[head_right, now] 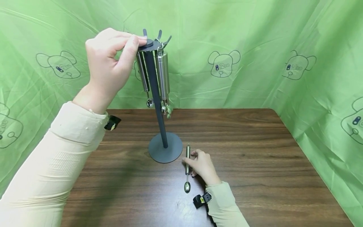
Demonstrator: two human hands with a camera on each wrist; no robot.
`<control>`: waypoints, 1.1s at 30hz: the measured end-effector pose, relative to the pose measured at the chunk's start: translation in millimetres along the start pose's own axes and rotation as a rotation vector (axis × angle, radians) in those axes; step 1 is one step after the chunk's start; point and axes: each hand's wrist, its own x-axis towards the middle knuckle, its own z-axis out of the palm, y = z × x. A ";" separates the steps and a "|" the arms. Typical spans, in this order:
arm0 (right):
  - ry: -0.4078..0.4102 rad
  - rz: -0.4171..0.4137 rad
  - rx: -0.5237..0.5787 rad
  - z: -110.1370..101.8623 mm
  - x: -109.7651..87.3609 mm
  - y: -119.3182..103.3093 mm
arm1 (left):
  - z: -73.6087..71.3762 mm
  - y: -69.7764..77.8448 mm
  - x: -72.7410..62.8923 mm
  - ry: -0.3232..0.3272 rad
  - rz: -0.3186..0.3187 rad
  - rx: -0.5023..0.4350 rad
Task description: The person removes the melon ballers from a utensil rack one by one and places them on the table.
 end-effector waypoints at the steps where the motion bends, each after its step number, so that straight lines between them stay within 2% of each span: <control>1: 0.009 -0.005 0.003 -2.3 -0.2 -0.6 | -0.3 -0.1 0.7 -0.015 -0.006 -0.006; 6: 0.080 -0.040 0.025 -14.0 -2.9 -6.0 | -4.9 -1.0 4.2 -0.100 -0.026 -0.007; 9: 0.112 -0.060 0.049 -18.8 -5.5 -9.9 | -6.1 -1.4 5.9 -0.124 -0.053 -0.023; 13: 0.120 -0.081 0.086 -20.8 -8.3 -13.9 | -5.6 -2.5 7.0 -0.124 -0.093 -0.081; 21: 0.135 -0.107 0.138 -20.1 -13.1 -20.3 | -6.1 -10.2 8.6 -0.148 -0.109 -0.195; 28: 0.150 -0.126 0.141 -18.6 -15.6 -23.8 | -6.0 -17.0 7.8 -0.143 -0.214 -0.348; 30: 0.152 -0.133 0.130 -18.1 -16.3 -24.3 | -6.4 -17.6 7.7 -0.153 -0.231 -0.366; 33: 0.158 -0.147 0.123 -16.5 -17.8 -26.2 | -7.8 -18.9 7.5 -0.170 -0.208 -0.350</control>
